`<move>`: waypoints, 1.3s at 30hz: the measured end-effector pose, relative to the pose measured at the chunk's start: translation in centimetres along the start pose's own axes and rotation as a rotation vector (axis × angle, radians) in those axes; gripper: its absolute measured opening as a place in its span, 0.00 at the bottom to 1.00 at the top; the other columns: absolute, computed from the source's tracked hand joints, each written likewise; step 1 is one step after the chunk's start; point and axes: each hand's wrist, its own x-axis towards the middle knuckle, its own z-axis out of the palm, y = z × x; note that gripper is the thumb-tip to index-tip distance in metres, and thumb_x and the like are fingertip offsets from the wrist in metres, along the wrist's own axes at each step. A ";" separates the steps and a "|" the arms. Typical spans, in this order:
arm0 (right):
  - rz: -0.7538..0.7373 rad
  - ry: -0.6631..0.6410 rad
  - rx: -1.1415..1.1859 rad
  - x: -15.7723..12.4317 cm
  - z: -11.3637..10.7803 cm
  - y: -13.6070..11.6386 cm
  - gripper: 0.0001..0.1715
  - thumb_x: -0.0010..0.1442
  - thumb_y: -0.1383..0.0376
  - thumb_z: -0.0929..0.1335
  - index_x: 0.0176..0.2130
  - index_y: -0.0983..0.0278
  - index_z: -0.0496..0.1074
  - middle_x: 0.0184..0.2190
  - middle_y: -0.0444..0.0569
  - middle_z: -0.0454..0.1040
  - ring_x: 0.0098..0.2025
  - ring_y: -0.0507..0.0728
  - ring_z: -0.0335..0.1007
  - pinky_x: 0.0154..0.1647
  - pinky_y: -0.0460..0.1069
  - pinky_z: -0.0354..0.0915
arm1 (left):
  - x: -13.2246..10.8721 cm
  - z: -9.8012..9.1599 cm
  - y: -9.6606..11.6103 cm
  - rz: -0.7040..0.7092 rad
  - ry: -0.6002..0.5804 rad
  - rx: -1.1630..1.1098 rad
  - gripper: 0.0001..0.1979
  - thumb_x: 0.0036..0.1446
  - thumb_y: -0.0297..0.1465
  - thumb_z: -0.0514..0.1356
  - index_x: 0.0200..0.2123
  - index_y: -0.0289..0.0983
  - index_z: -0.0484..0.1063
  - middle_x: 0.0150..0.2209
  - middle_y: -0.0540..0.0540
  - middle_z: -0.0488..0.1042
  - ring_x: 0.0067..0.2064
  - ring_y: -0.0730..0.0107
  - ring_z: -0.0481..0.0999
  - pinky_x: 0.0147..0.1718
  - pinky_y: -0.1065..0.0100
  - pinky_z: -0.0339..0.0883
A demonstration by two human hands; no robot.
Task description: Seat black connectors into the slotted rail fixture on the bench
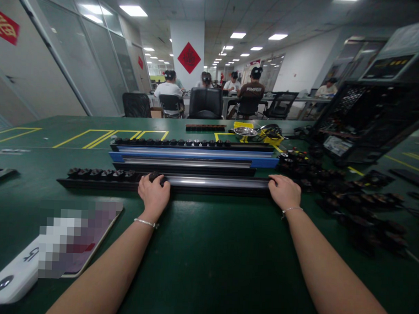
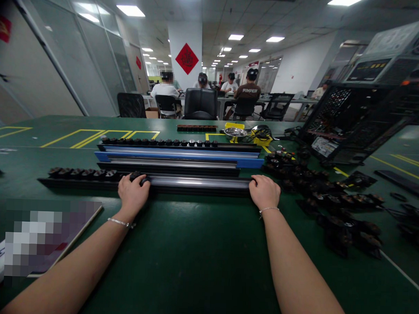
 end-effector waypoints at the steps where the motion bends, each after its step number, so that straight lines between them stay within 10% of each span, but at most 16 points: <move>1: 0.001 -0.001 -0.001 0.0 0.0 0.0 0.22 0.56 0.64 0.58 0.42 0.61 0.76 0.45 0.50 0.76 0.50 0.61 0.67 0.48 0.57 0.61 | 0.0 0.0 0.0 0.007 0.002 0.001 0.19 0.55 0.34 0.52 0.47 0.39 0.75 0.58 0.38 0.62 0.63 0.50 0.54 0.60 0.52 0.49; 39: 0.014 -0.029 -0.007 0.0 -0.2 -0.2 0.23 0.57 0.63 0.57 0.43 0.63 0.76 0.47 0.50 0.75 0.52 0.61 0.66 0.50 0.57 0.60 | -0.7 -0.5 1.1 0.037 -0.064 0.016 0.18 0.55 0.34 0.53 0.47 0.43 0.75 0.56 0.38 0.64 0.58 0.50 0.61 0.58 0.46 0.50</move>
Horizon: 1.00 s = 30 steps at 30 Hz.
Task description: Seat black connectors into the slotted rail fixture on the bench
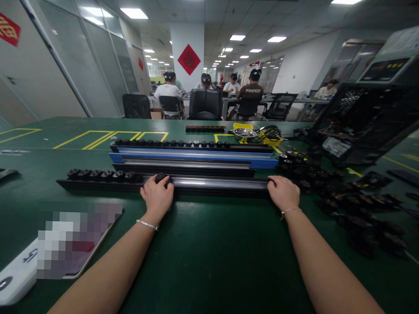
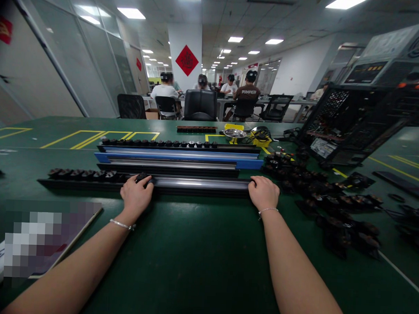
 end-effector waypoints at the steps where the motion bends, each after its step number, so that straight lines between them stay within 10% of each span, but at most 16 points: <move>1: -0.001 0.002 0.001 0.0 0.0 0.0 0.23 0.57 0.63 0.57 0.43 0.63 0.76 0.47 0.50 0.75 0.52 0.61 0.66 0.50 0.57 0.60 | 0.0 0.0 0.0 0.000 -0.001 0.005 0.18 0.55 0.34 0.53 0.47 0.43 0.75 0.56 0.38 0.64 0.58 0.51 0.61 0.58 0.47 0.50; 30: 0.003 -0.021 -0.010 0.1 0.1 0.1 0.24 0.57 0.63 0.57 0.44 0.63 0.76 0.48 0.50 0.75 0.52 0.61 0.66 0.49 0.57 0.60 | -0.4 -0.1 0.4 0.041 -0.050 -0.006 0.18 0.57 0.35 0.51 0.48 0.43 0.74 0.57 0.37 0.63 0.61 0.51 0.58 0.59 0.41 0.45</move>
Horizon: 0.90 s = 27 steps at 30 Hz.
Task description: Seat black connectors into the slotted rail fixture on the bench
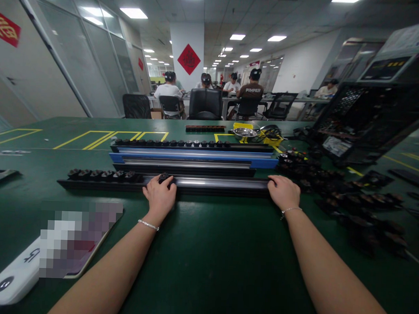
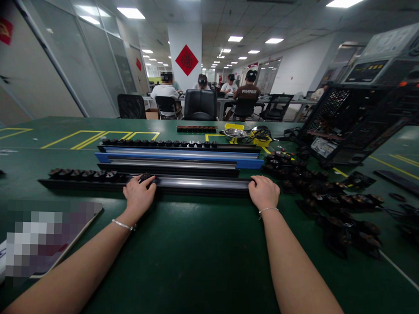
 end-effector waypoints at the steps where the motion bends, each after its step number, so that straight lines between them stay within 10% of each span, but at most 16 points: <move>1: -0.001 0.006 0.002 0.0 0.0 0.0 0.24 0.57 0.63 0.57 0.44 0.63 0.76 0.48 0.50 0.75 0.52 0.60 0.66 0.49 0.57 0.60 | 0.0 0.0 0.0 0.002 0.004 0.000 0.18 0.57 0.35 0.51 0.48 0.43 0.75 0.57 0.37 0.63 0.60 0.51 0.59 0.59 0.41 0.45; 27: -0.001 -0.009 0.001 -0.2 -0.4 -0.2 0.24 0.58 0.62 0.56 0.44 0.62 0.75 0.49 0.50 0.74 0.52 0.61 0.65 0.50 0.57 0.59 | -0.6 -0.1 0.5 0.059 -0.042 0.051 0.19 0.58 0.37 0.51 0.50 0.45 0.72 0.58 0.38 0.61 0.61 0.50 0.57 0.59 0.40 0.44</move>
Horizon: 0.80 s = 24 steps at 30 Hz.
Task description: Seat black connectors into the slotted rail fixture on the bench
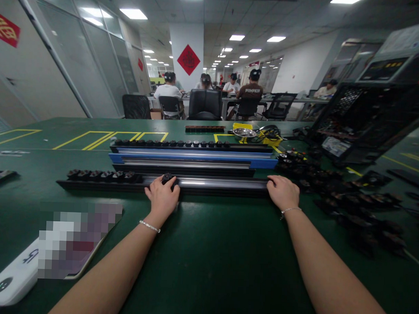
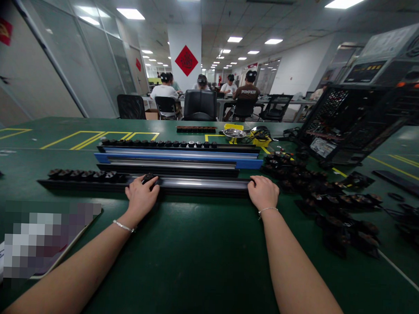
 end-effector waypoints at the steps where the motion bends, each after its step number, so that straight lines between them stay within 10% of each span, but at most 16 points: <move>1: -0.001 -0.004 -0.002 0.0 0.0 0.0 0.24 0.58 0.62 0.56 0.44 0.62 0.75 0.49 0.50 0.74 0.53 0.61 0.65 0.50 0.57 0.59 | 0.0 0.0 0.0 0.003 0.000 0.001 0.19 0.58 0.37 0.51 0.50 0.45 0.72 0.58 0.38 0.61 0.61 0.50 0.57 0.59 0.40 0.45; 24: -0.003 -0.006 -0.014 0.0 0.0 0.1 0.24 0.57 0.63 0.57 0.45 0.62 0.75 0.49 0.50 0.74 0.52 0.61 0.65 0.50 0.57 0.59 | -0.7 0.4 0.6 0.111 -0.031 0.067 0.21 0.58 0.38 0.52 0.54 0.45 0.68 0.60 0.37 0.59 0.62 0.50 0.56 0.58 0.36 0.41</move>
